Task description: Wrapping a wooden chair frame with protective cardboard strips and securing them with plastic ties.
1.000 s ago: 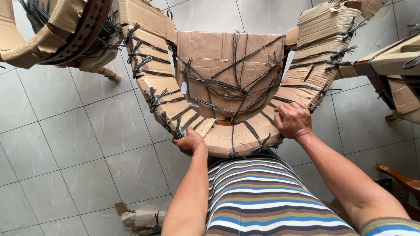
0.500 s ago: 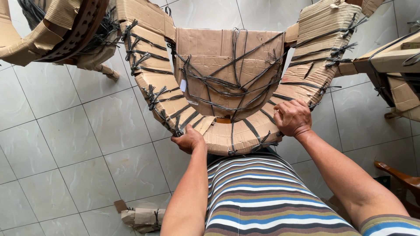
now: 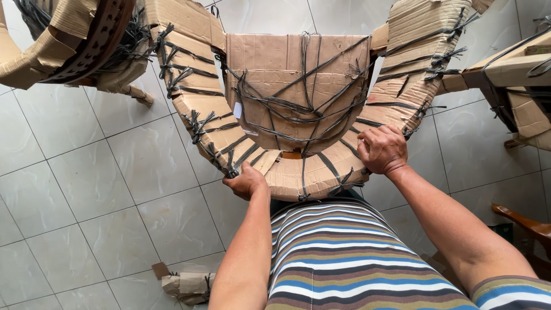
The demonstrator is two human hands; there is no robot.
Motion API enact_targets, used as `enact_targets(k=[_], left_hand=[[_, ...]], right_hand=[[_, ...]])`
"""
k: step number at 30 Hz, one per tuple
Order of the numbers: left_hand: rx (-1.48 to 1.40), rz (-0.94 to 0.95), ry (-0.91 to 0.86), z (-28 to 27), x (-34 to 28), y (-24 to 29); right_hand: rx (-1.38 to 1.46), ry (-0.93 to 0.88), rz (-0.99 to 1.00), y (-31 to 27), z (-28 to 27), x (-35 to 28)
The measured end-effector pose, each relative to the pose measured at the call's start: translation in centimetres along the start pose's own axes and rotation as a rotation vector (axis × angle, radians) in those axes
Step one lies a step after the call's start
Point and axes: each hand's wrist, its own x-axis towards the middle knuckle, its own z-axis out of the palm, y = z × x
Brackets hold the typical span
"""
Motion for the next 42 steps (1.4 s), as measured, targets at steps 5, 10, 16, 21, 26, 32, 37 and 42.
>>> enact_targets(k=[5, 10, 16, 21, 26, 32, 37, 42], left_hand=[[-0.006, 0.000, 0.003, -0.03, -0.08, 0.26], [0.003, -0.001, 0.005, -0.49, -0.42, 0.75], [0.002, 0.009, 0.008, -0.36, -0.17, 0.56], [-0.002, 0.004, 0.007, -0.35, -0.20, 0.52], [0.000, 0.005, 0.003, -0.39, -0.25, 0.54], [-0.006, 0.004, 0.007, -0.27, -0.20, 0.40], [-0.014, 0.011, 0.013, 0.03, -0.13, 0.06], [-0.014, 0.014, 0.009, -0.06, -0.13, 0.09]], right_hand=[[-0.008, 0.004, -0.007, -0.09, -0.19, 0.17], [-0.012, 0.010, -0.011, -0.10, -0.24, 0.20], [-0.008, 0.016, -0.017, -0.10, -0.29, 0.26], [-0.006, 0.014, -0.015, -0.11, -0.37, 0.24], [-0.006, 0.009, -0.012, -0.02, -0.21, 0.15], [0.001, 0.003, -0.013, -0.05, -0.33, 0.19], [0.017, 0.004, -0.011, -0.19, -0.54, 0.24], [-0.003, 0.004, -0.009, -0.10, -0.32, 0.19]])
